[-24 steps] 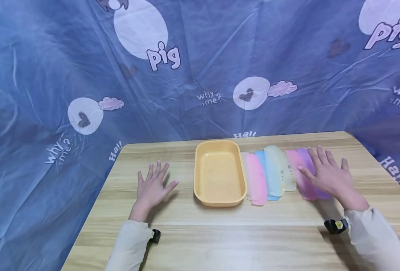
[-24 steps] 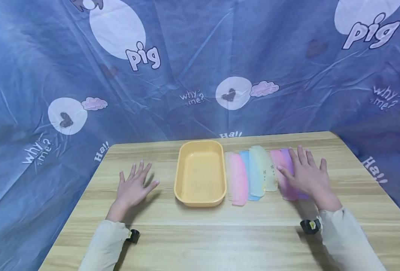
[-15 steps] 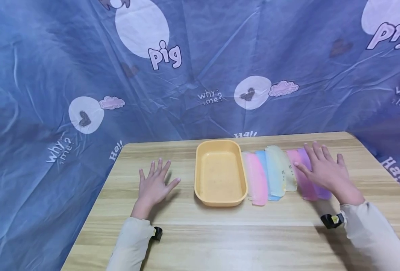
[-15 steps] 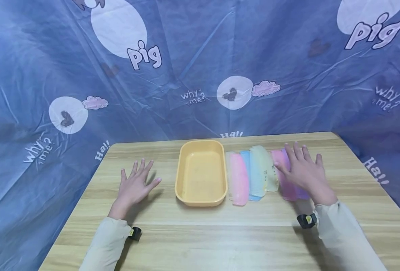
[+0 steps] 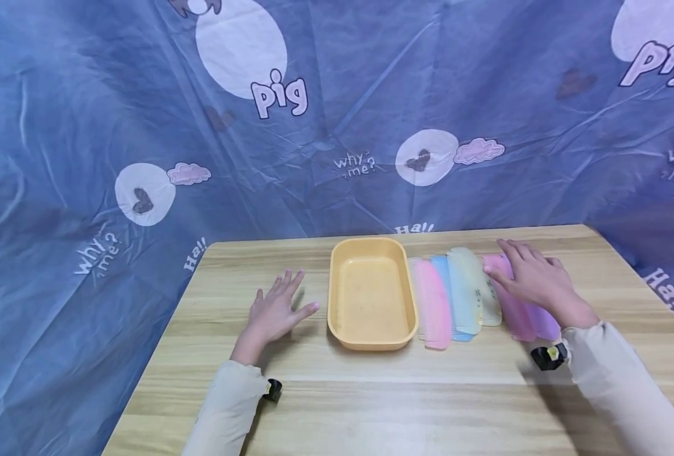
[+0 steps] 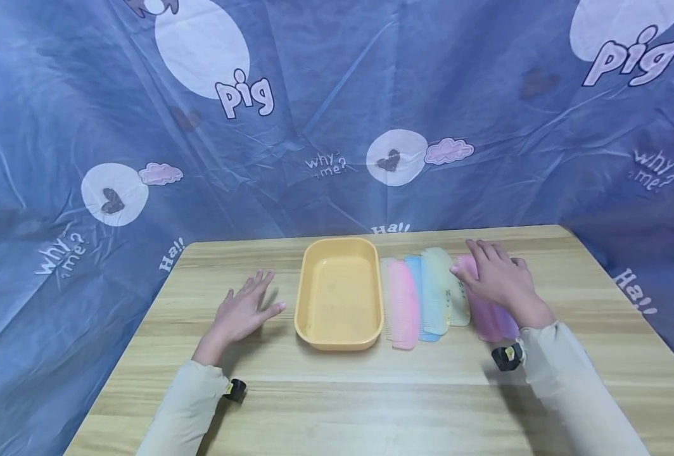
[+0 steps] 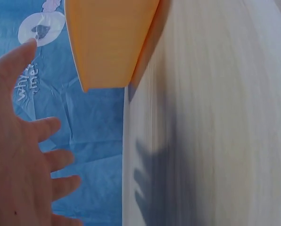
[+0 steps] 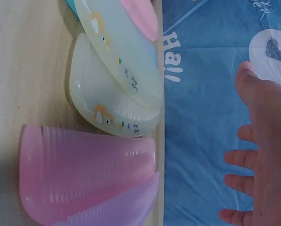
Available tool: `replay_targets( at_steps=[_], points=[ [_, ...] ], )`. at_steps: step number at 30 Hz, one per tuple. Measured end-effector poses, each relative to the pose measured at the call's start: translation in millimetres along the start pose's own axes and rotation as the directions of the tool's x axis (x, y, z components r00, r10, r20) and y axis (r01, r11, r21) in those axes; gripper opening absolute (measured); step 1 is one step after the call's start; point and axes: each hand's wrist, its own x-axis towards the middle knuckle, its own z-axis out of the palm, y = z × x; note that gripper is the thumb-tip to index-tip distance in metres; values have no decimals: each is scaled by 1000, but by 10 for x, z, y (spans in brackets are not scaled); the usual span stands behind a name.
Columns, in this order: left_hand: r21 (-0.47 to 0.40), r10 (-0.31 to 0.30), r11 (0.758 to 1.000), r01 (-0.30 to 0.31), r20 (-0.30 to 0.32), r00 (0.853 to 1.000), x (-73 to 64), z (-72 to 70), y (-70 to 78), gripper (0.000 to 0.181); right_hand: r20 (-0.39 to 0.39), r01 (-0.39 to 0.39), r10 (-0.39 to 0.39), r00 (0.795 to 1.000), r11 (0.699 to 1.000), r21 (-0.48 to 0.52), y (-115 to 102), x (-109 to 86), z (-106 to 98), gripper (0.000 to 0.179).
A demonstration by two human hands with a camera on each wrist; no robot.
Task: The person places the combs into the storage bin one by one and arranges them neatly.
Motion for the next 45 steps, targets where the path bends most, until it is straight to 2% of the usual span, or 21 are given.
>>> replay_targets(
  at_steps=[8,15,20,27,31,35,38,45],
  points=[
    [-77,49,996,-48,3,999,94,50,76,87,35,15,-16,999,1000,25,28,158,-35,81],
    [-152,40,988,-33,40,998,108,95,141,91,107,43,-50,993,997,59,38,298,-1,83],
    [-252,32,968,-11,80,996,90,102,185,88,127,60,-72,989,994,91,54,355,57,82],
    [-349,40,937,6,125,991,106,145,161,89,130,93,-114,985,982,164,61,434,150,78],
    [-396,67,918,-8,136,988,130,177,135,88,127,114,-146,981,967,227,47,483,194,75],
    [-435,91,900,-23,135,987,154,202,135,84,116,136,-168,979,961,241,37,529,214,73],
    [-453,93,891,-19,142,986,163,211,144,83,142,116,-155,978,961,251,31,560,234,75],
    [-487,105,873,-13,162,981,162,234,140,85,235,72,-152,960,946,317,29,580,293,81]
  ],
)
